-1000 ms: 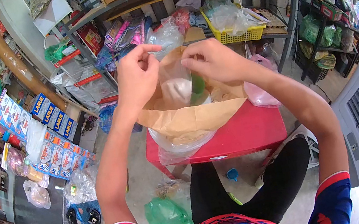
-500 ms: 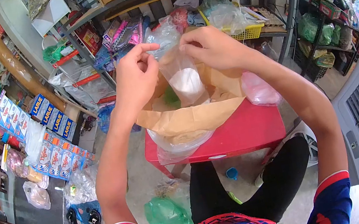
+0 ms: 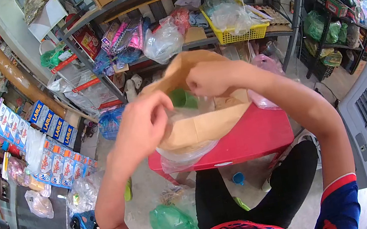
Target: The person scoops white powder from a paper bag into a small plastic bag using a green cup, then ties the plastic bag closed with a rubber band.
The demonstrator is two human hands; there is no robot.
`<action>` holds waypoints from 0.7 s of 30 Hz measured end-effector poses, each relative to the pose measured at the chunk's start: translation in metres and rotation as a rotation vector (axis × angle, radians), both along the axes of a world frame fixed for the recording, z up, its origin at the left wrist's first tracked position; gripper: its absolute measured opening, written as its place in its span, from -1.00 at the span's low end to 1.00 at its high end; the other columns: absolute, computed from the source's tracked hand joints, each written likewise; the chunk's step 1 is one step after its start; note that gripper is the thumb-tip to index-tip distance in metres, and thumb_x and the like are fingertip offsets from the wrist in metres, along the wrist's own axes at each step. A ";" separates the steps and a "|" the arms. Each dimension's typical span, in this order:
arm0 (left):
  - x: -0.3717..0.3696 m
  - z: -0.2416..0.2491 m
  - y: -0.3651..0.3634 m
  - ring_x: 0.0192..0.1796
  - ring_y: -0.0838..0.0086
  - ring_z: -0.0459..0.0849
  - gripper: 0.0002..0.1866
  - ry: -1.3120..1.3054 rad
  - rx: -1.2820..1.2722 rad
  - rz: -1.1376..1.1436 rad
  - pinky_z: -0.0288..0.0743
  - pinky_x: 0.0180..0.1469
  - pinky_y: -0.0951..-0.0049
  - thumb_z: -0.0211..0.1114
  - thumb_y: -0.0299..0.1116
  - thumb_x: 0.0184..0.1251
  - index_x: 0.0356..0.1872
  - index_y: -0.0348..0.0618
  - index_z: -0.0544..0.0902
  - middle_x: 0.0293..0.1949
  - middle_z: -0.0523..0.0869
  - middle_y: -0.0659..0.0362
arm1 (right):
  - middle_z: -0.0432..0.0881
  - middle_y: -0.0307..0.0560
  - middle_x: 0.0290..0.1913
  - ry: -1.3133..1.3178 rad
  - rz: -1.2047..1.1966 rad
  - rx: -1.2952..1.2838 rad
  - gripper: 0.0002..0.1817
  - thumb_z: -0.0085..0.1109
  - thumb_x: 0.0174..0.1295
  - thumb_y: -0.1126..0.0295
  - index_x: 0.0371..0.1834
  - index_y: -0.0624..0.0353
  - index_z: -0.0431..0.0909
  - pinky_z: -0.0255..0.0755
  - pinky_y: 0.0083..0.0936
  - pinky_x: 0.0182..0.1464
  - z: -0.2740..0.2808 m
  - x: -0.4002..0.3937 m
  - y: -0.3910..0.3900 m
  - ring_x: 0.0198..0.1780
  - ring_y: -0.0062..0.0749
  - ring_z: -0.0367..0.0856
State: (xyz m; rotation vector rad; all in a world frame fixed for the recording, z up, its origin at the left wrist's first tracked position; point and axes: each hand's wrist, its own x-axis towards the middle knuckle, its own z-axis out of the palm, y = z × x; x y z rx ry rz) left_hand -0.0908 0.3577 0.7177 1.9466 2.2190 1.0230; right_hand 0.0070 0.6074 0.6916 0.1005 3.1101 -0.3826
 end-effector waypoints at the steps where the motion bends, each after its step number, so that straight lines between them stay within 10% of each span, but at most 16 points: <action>1: 0.004 0.000 -0.005 -0.38 0.32 0.69 -0.80 0.099 -0.037 -0.027 0.51 -0.31 0.32 0.20 -0.62 0.38 -0.06 -0.24 0.72 -0.34 0.65 0.08 | 0.82 0.18 -0.16 -0.064 -0.030 0.034 -0.70 0.31 0.33 0.21 -0.29 0.28 0.76 0.66 -0.15 -0.04 -0.011 -0.007 -0.002 -0.18 0.05 0.80; 12: 0.029 -0.010 -0.032 -0.22 0.00 0.70 -0.63 0.258 -0.268 0.030 0.60 -0.15 0.05 0.29 -0.56 0.34 0.16 -0.13 0.75 -0.22 0.58 0.01 | 0.79 0.29 -0.03 0.098 0.077 0.012 -0.27 0.62 0.01 0.04 0.13 0.40 0.66 0.68 -0.07 0.10 -0.028 -0.018 -0.006 0.01 0.12 0.81; 21: 0.028 -0.016 -0.034 -0.22 0.06 0.76 -0.59 0.233 -0.363 -0.131 0.66 -0.21 0.08 0.35 -0.56 0.21 0.13 -0.21 0.64 -0.16 0.57 0.05 | 0.79 0.24 -0.02 0.148 -0.046 0.069 -0.66 0.37 0.15 0.33 -0.08 0.33 0.70 0.68 -0.06 0.07 -0.051 -0.032 -0.005 0.02 0.14 0.80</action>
